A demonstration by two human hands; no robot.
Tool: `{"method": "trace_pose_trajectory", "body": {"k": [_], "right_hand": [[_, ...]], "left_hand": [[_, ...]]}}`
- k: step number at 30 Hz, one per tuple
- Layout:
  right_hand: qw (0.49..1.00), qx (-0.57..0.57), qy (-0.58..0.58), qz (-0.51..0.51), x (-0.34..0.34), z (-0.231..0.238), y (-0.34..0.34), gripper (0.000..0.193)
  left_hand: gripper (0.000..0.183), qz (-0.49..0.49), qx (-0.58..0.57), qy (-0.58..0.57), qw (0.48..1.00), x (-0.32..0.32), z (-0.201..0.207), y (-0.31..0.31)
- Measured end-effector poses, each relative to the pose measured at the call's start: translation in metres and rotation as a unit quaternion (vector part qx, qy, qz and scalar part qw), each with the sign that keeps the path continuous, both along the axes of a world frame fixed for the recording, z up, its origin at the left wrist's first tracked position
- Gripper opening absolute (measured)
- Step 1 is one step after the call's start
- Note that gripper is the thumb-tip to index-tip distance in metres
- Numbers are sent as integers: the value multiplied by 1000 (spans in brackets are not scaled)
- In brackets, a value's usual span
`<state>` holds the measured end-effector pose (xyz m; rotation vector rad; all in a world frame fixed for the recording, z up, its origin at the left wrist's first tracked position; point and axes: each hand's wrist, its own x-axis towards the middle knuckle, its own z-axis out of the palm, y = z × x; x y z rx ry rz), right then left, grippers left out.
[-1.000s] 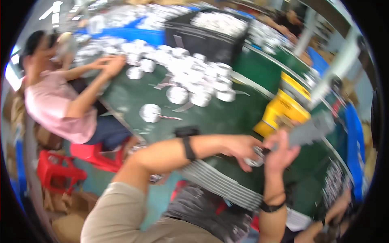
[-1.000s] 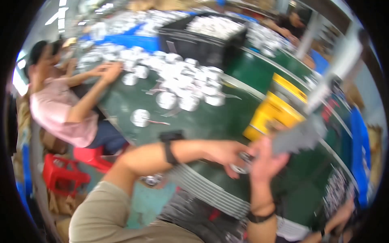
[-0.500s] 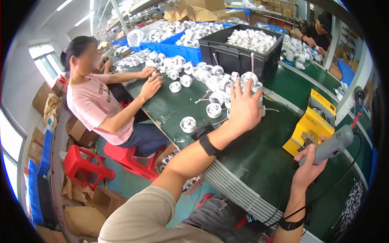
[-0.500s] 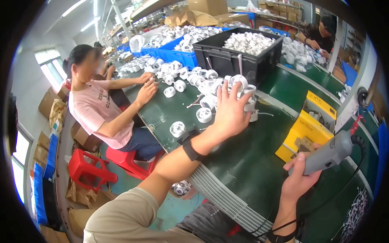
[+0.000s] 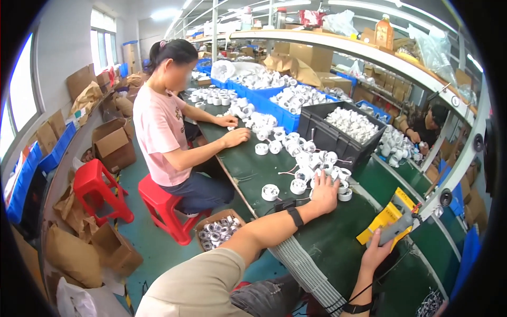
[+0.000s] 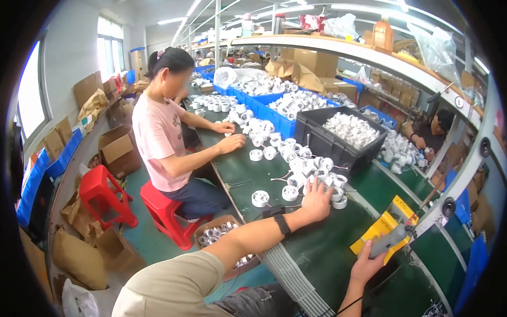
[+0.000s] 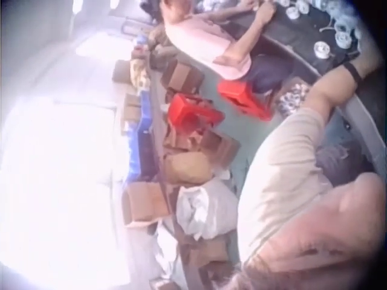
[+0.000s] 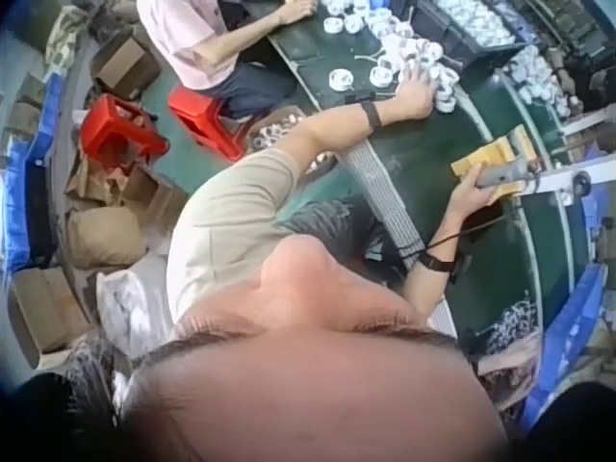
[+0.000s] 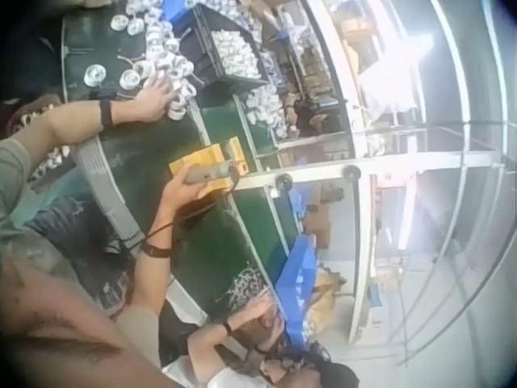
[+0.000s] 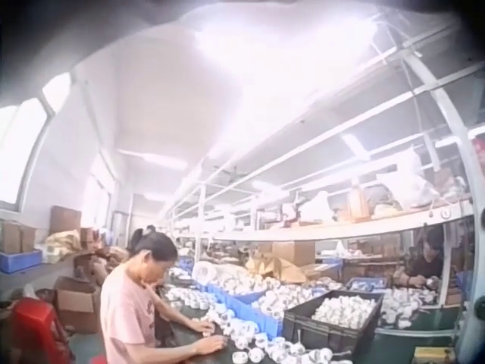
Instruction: The person picks up a camera housing and a circuit board, fits the board into the housing by hand, and then uses an electric screwdriver to drive a screw into the assembly. Finally, the person sets the completed unit aside on the green workbench.
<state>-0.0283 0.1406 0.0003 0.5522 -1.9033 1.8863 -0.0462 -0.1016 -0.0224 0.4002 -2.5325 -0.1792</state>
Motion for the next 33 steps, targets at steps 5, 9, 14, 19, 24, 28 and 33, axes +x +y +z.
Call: {"method": "trace_pose_trajectory", "body": {"k": [5, 9, 14, 19, 24, 28, 33], "right_hand": [[997, -70, -4, 40, -3, -4, 0, 39], [995, -79, -25, 57, -1, 2, -3, 23], [992, -83, -51, 81, 16, 18, -10, 22], [987, -61, -87, 122, 16, 15, -6, 31], [999, 13, 42, -4, 4, -7, -5, 33], [991, 83, 102, 11, 14, 26, -11, 50], [996, 35, 16, 75, 9, 16, -11, 57]], "left_hand": [[61, -89, -39, 69, 993, 2, 1, 24], [59, -201, -47, 81, 975, 10, 0, 33], [51, -234, -43, 58, 970, 5, -6, 33], [41, -208, -51, 21, 977, 6, -7, 30], [34, -177, -56, -14, 983, -1, -11, 33], [29, -163, -75, -1, 984, -5, -11, 16], [36, -196, -116, 2, 974, 1, 3, 13]]}}
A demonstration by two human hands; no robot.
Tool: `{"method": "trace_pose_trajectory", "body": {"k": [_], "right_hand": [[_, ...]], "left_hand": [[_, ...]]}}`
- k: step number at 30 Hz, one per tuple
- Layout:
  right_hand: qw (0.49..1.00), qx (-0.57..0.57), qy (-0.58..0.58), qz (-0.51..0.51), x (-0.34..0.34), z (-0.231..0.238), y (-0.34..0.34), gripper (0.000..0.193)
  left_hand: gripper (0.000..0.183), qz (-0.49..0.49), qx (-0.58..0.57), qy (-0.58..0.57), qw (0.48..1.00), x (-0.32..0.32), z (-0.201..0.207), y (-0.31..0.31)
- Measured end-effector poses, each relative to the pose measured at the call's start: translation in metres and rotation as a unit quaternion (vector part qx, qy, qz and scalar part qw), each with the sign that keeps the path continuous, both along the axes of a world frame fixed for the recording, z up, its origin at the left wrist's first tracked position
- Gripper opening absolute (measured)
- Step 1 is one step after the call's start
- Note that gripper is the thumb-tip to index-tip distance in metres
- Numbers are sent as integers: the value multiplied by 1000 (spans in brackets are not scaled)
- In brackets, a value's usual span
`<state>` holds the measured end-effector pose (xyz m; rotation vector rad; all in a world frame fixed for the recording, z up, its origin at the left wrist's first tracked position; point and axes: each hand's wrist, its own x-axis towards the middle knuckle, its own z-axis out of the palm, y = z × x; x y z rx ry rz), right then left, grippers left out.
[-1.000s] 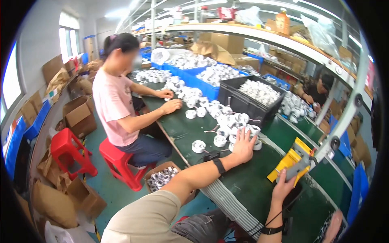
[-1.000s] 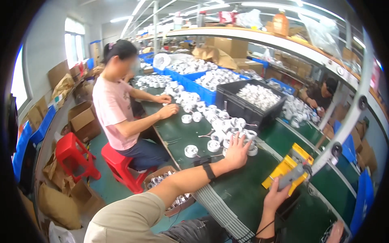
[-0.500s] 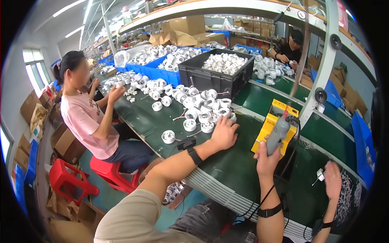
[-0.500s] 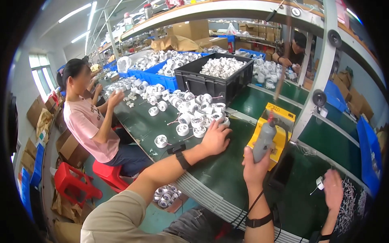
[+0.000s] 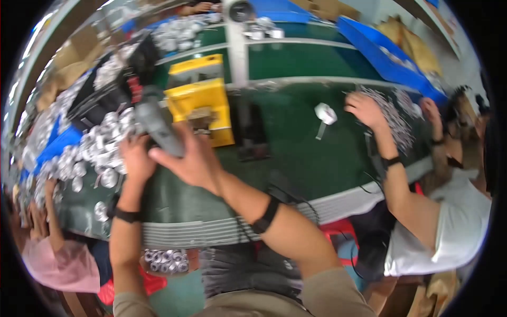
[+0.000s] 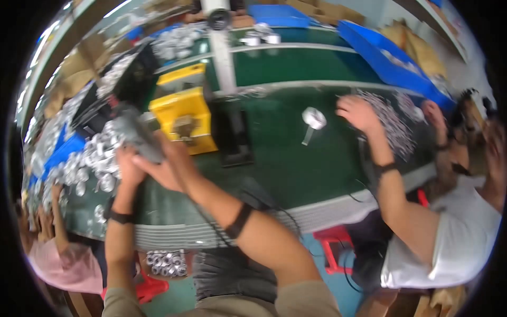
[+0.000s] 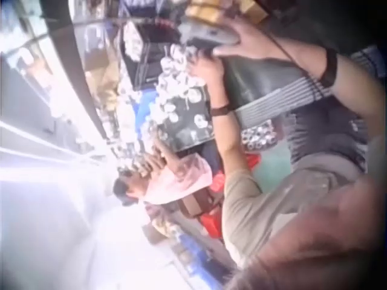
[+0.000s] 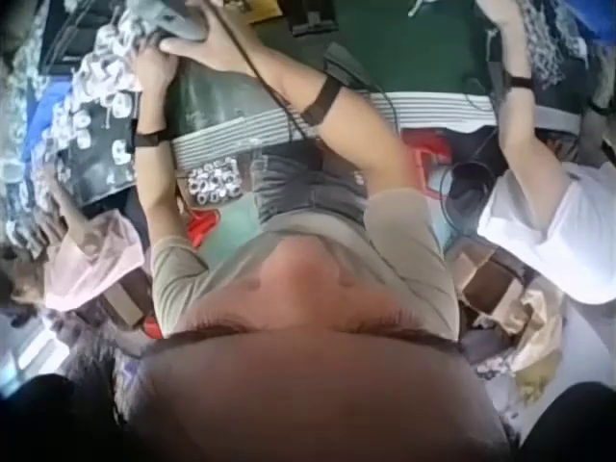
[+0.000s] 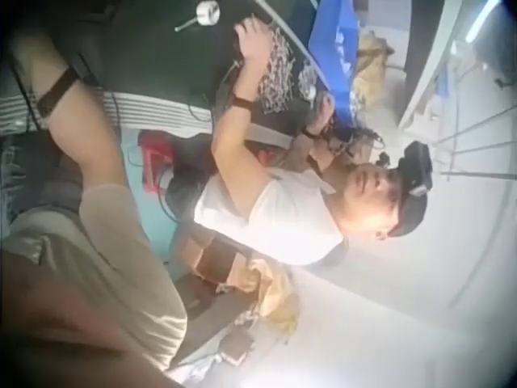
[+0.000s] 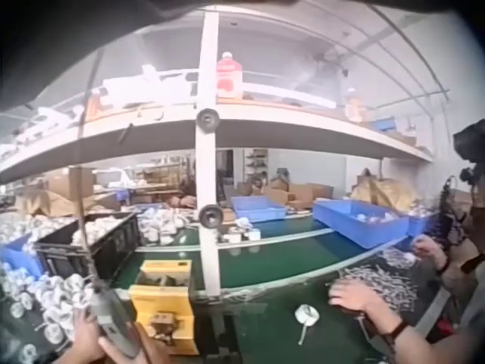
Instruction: The person picks up a camera housing and a circuit board, fits the board into the housing by hand, and then uses an electric screwdriver to drive a screw into the assembly. Finally, the person sets the completed unit aside on the green workbench.
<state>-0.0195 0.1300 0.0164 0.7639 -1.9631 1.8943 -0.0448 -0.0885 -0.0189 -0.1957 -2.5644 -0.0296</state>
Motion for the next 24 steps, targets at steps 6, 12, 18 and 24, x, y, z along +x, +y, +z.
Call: {"method": "trace_pose_trajectory", "body": {"k": [6, 12, 18, 24], "right_hand": [[1000, 11, 7, 9, -1, 2, 8, 55], [913, -40, 59, -401, -34, 35, 101, 33], [693, 287, -175, -638, -47, -26, 253, 85], [900, 225, -105, -359, -38, -8, 223, 79]], "left_hand": [[26, -129, 90, 36, 987, -16, -15, -8], [10, -168, 181, 23, 969, 11, 14, 16], [5, -323, 253, -205, 888, 27, 32, 55], [11, -342, 416, -433, 723, 41, 28, 58]]}}
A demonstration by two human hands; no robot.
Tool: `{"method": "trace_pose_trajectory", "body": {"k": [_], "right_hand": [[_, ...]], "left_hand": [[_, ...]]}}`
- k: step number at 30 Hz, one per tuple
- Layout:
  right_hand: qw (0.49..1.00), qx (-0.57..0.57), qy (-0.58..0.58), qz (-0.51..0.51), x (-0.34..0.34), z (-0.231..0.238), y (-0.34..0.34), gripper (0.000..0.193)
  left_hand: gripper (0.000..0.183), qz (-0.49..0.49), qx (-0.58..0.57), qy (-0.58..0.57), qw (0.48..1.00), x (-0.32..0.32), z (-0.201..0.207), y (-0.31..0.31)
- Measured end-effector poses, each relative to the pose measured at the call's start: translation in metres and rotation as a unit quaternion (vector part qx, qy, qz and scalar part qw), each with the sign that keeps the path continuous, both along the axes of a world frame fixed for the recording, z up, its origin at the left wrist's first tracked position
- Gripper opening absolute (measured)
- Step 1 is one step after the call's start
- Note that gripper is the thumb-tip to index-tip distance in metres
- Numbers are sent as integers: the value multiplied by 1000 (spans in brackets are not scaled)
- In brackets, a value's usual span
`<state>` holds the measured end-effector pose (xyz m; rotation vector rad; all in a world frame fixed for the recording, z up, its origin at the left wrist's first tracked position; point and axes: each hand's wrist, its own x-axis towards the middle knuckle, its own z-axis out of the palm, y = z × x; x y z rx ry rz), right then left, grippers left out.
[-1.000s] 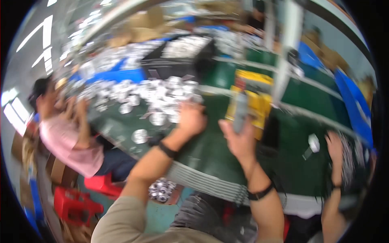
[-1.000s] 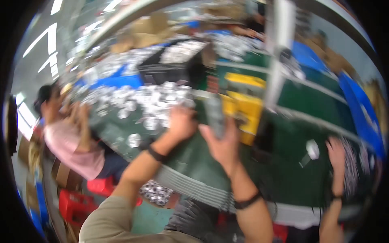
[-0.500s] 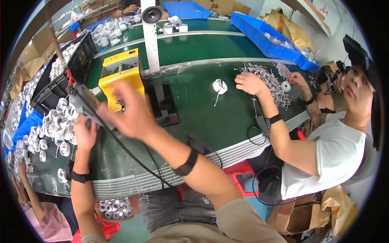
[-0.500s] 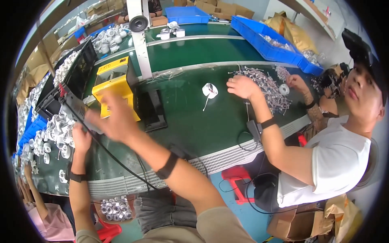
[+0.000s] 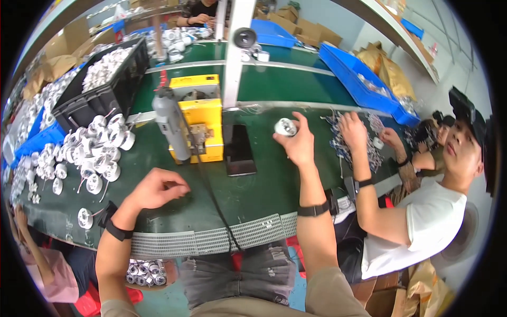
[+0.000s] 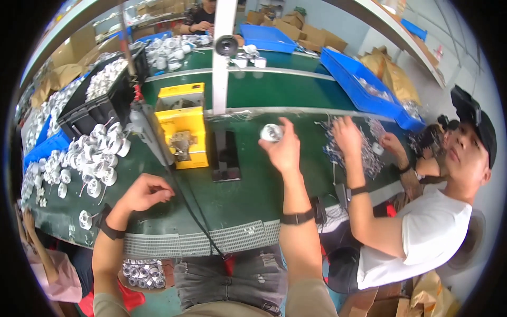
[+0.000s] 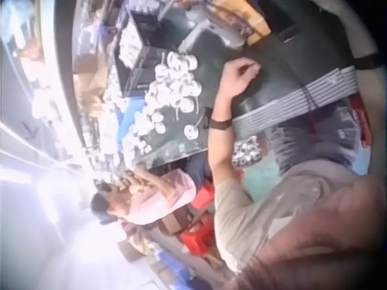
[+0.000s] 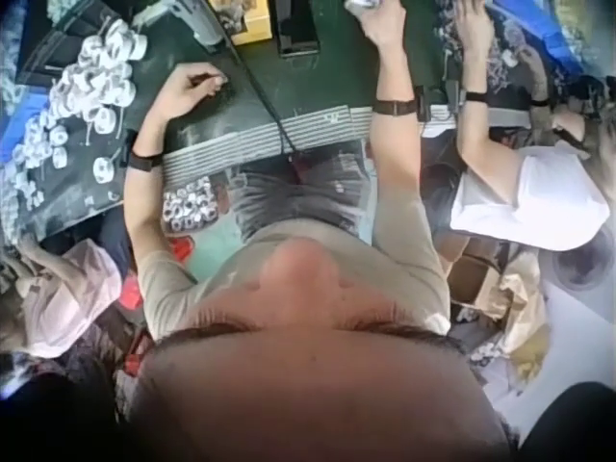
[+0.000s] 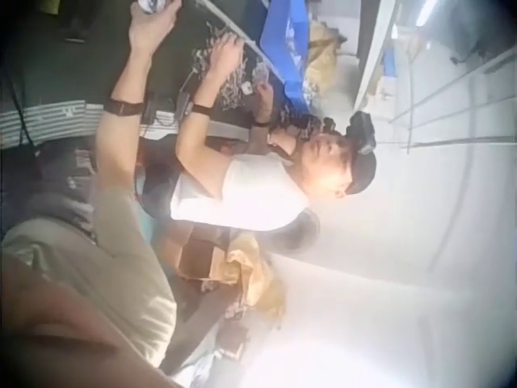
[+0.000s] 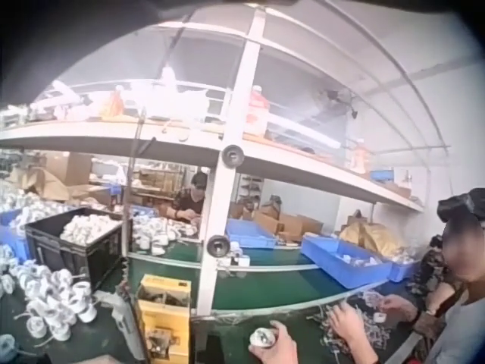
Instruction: The person picks up a camera housing and a circuit board, fits the board into the housing by hand, and then uses an electric screwdriver to drive a screw into the assembly. Finally, the person sets the completed unit aside on the green workbench.
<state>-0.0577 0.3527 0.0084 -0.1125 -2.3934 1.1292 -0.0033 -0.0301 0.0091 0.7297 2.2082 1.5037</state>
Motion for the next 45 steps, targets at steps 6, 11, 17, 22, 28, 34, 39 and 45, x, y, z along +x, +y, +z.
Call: {"method": "trace_pose_trajectory", "body": {"k": [6, 11, 17, 22, 28, 34, 39, 45], "right_hand": [[896, -28, -33, 443, 49, 39, -94, 68], [852, 112, -12, 511, 62, 27, -116, 65], [837, 74, -12, 543, 56, 38, -114, 58], [844, 72, -34, 531, 58, 31, -110, 40], [830, 124, 34, 543, 58, 29, -113, 33], [826, 42, -53, 559, 54, 22, -114, 23], [820, 42, -69, 567, 49, 20, -107, 21], [821, 91, -58, 561, 50, 23, -110, 20]], "left_hand": [[52, -115, 219, -232, 941, 10, -5, 27], [64, -131, 288, -291, 903, 14, -4, 35], [53, -68, 263, -279, 921, 10, -3, 29], [55, -101, 224, -259, 934, 9, -5, 31], [53, -99, 202, -246, 943, 9, -7, 30], [52, -91, 198, -247, 944, 10, -7, 28], [54, -98, 150, -188, 966, 8, -9, 30], [54, -92, 118, -218, 964, 10, 0, 32]]}}
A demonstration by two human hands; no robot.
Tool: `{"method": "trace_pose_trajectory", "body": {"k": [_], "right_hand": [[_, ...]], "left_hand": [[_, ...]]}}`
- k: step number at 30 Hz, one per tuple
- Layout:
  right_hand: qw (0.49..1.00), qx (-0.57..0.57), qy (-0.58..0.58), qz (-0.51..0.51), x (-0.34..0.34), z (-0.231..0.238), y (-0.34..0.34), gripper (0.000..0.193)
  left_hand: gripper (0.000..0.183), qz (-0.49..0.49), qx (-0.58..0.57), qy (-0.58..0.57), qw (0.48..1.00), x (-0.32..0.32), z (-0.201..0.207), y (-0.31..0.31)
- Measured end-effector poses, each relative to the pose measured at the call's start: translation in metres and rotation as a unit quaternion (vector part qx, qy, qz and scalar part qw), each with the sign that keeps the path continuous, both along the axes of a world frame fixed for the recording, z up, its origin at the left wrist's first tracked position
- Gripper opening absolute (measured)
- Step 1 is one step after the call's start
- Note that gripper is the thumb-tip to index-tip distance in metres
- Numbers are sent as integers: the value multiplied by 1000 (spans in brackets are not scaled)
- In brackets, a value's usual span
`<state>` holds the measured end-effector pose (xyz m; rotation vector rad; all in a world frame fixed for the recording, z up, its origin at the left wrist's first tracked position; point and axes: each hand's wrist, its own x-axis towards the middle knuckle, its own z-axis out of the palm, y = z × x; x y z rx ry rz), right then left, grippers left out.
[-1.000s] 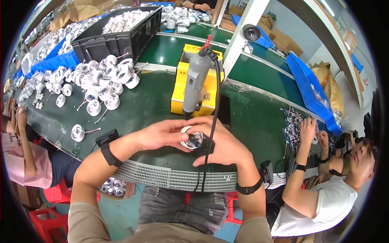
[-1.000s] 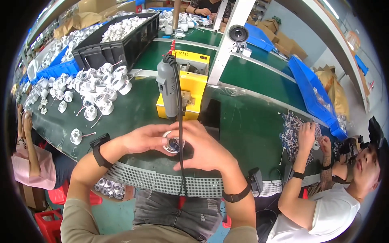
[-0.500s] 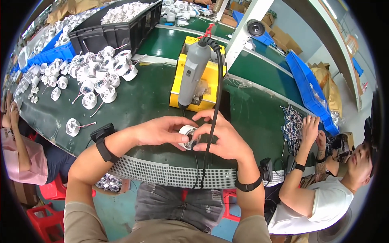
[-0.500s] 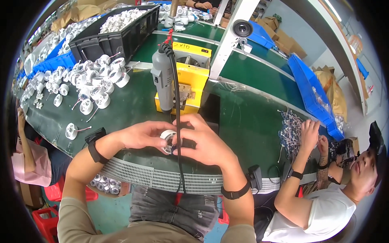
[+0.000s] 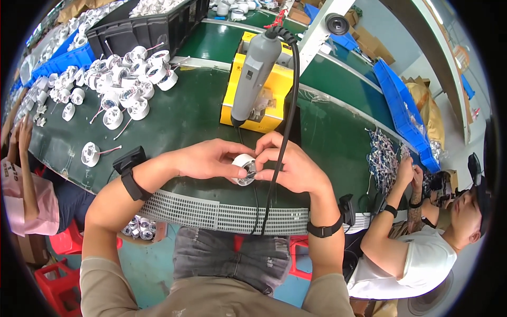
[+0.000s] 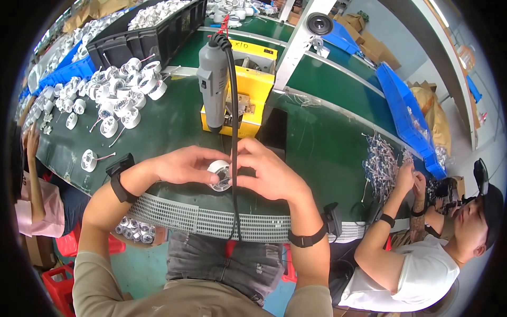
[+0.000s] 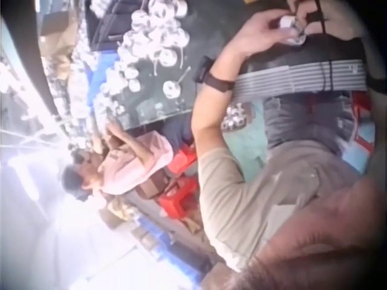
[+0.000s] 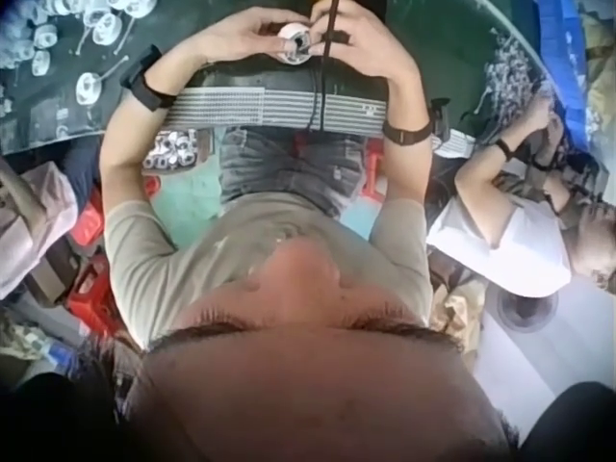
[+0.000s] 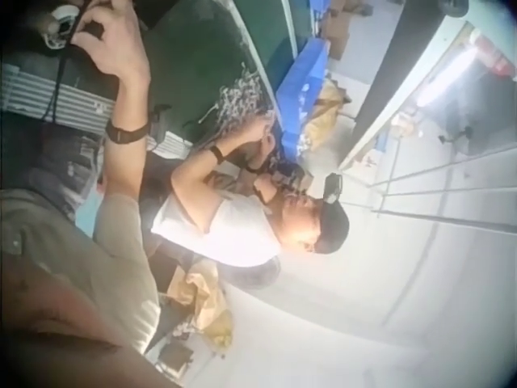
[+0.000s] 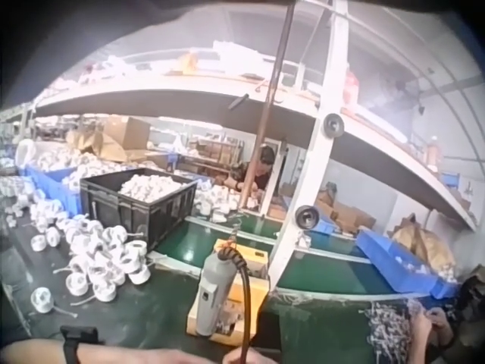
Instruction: The person picks up a camera housing and a circuit board, fits the board into the housing by hand, and then uses an electric screwdriver to drive a screw into the assembly. Finally, the person sets the completed unit aside on the green workbench.
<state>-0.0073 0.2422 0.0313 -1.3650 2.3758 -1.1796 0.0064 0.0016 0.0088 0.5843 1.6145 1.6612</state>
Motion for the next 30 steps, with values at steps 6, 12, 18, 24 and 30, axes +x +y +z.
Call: {"method": "trace_pose_trajectory", "body": {"k": [6, 12, 18, 24, 30], "right_hand": [[998, 8, 54, -24, 8, 7, -5, 20], [992, -15, 60, -110, 14, 6, -14, 21], [991, -25, 27, -131, 16, 4, -22, 20], [982, -57, 19, -181, 11, -6, -28, 20], [931, -183, 127, -288, -5, -3, -53, 55]], "left_hand": [[52, 8, -13, 13, 1000, 4, 3, 2], [50, -3, -46, 107, 993, 2, -3, 3], [41, 4, -79, 153, 985, 3, 2, 6], [40, 76, 56, 4, 996, 2, -11, 7], [38, 107, 77, -55, 990, 1, -11, 6]]}}
